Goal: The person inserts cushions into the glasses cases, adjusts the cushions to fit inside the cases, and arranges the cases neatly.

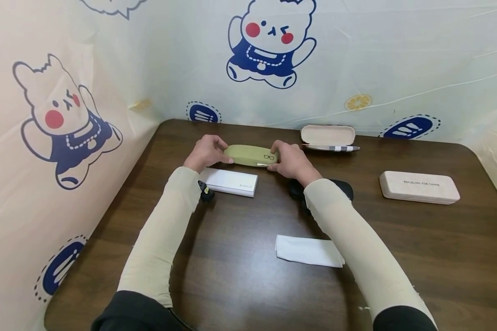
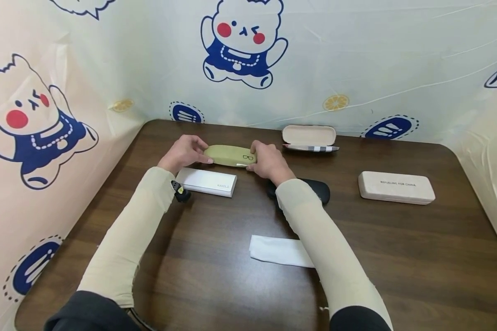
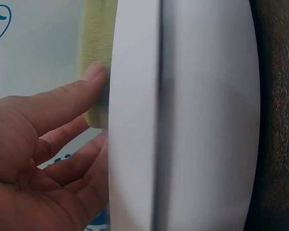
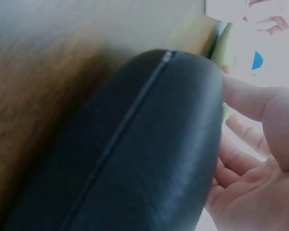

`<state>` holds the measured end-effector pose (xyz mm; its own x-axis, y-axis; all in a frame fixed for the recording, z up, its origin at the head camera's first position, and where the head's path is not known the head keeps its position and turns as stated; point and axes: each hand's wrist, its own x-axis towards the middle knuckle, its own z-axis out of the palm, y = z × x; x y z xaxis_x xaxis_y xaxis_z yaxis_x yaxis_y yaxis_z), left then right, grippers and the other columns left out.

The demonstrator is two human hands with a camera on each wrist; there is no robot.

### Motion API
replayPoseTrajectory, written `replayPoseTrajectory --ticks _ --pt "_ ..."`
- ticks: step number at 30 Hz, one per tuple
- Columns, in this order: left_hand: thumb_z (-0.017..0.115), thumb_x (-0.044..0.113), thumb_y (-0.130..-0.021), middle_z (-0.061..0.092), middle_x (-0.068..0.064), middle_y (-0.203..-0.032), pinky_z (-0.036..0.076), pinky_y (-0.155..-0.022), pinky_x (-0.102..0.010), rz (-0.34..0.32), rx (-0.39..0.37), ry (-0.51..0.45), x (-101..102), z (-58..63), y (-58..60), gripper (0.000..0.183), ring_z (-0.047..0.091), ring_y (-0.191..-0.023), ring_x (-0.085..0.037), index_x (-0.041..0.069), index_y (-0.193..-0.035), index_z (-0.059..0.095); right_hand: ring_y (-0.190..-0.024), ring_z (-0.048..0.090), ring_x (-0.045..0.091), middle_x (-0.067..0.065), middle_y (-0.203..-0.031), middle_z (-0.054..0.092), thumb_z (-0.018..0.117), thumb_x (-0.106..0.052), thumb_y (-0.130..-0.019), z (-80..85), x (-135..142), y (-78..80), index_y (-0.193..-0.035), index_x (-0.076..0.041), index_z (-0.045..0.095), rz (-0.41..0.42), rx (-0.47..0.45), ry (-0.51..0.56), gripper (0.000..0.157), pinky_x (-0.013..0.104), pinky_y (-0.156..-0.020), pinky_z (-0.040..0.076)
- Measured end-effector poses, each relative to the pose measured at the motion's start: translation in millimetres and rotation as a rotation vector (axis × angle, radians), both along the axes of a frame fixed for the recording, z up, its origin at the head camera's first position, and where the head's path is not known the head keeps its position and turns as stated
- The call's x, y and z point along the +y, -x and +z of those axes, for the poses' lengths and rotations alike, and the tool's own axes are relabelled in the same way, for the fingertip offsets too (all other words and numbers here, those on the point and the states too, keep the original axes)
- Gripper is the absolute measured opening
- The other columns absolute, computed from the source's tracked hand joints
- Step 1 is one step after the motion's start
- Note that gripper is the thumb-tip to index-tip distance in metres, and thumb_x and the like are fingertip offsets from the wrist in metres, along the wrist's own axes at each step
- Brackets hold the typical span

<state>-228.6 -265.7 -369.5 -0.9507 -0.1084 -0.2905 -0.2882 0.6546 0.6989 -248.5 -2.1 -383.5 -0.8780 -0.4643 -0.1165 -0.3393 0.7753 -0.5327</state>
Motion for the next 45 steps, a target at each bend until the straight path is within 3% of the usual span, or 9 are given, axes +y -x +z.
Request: replayPoseTrajectory --ticks 12,16,22,27,37,45 --pt "0.089 0.009 -0.076 0.062 -0.013 -0.107 0.048 -0.085 -0.042 -0.045 0.035 0.098 7 4.4 -5.9 0.049 0.055 -0.095 -0.028 0.004 -0.119 0.065 -0.092 0.057 0.029 0.013 -0.102 0.061 0.084 -0.026 -0.085 4.8 3 -5.3 -0.126 -0.008 0.052 0.020 -0.020 -0.045 0.055 0.043 -0.084 0.047" --pt "0.088 0.008 -0.078 0.064 -0.014 -0.105 0.048 -0.086 -0.044 -0.049 0.073 0.109 5 9.8 -10.5 0.049 0.057 -0.096 -0.029 0.003 -0.121 0.065 -0.096 0.061 0.027 0.013 -0.106 0.065 0.081 -0.026 -0.087 11.0 9 -4.8 -0.129 -0.005 0.055 0.034 -0.043 0.008 0.053 0.041 -0.083 0.050" --pt "0.086 0.008 -0.079 0.067 -0.012 -0.103 0.050 -0.087 -0.043 -0.052 0.113 0.064 8 21.2 -17.0 0.044 0.061 -0.096 -0.029 0.003 -0.119 0.067 -0.094 0.065 0.027 0.013 -0.102 0.070 0.078 -0.025 -0.089 22.3 30 -7.3 -0.125 0.000 0.062 -0.017 -0.087 0.183 0.046 0.043 -0.085 0.050" --pt "0.084 0.009 -0.082 0.068 -0.011 -0.104 0.051 -0.083 -0.040 -0.086 0.097 -0.036 20 30.0 -26.5 0.040 0.062 -0.096 -0.027 0.004 -0.118 0.068 -0.093 0.063 0.025 0.011 -0.103 0.069 0.078 -0.024 -0.090 31.8 49 -17.3 -0.123 0.000 0.065 -0.023 -0.110 0.224 0.043 0.041 -0.078 0.052" --pt "0.086 0.011 -0.081 0.069 -0.010 -0.098 0.050 -0.079 -0.034 -0.269 0.073 -0.166 52 34.6 -55.6 0.040 0.065 -0.092 -0.024 -0.001 -0.116 0.069 -0.092 0.065 0.022 0.008 -0.100 0.070 0.078 -0.022 -0.090 37.3 79 -47.9 -0.116 -0.002 0.069 0.040 -0.096 0.252 0.034 0.040 -0.084 0.051" --pt "0.088 0.011 -0.078 0.072 -0.012 -0.098 0.056 -0.079 -0.030 -0.488 0.085 -0.137 80 30.7 -87.1 0.040 0.070 -0.087 -0.018 -0.002 -0.110 0.070 -0.087 0.064 0.021 0.006 -0.096 0.070 0.079 -0.021 -0.090 34.6 110 -77.2 -0.115 -0.001 0.070 0.068 -0.188 0.300 0.033 0.035 -0.077 0.052"
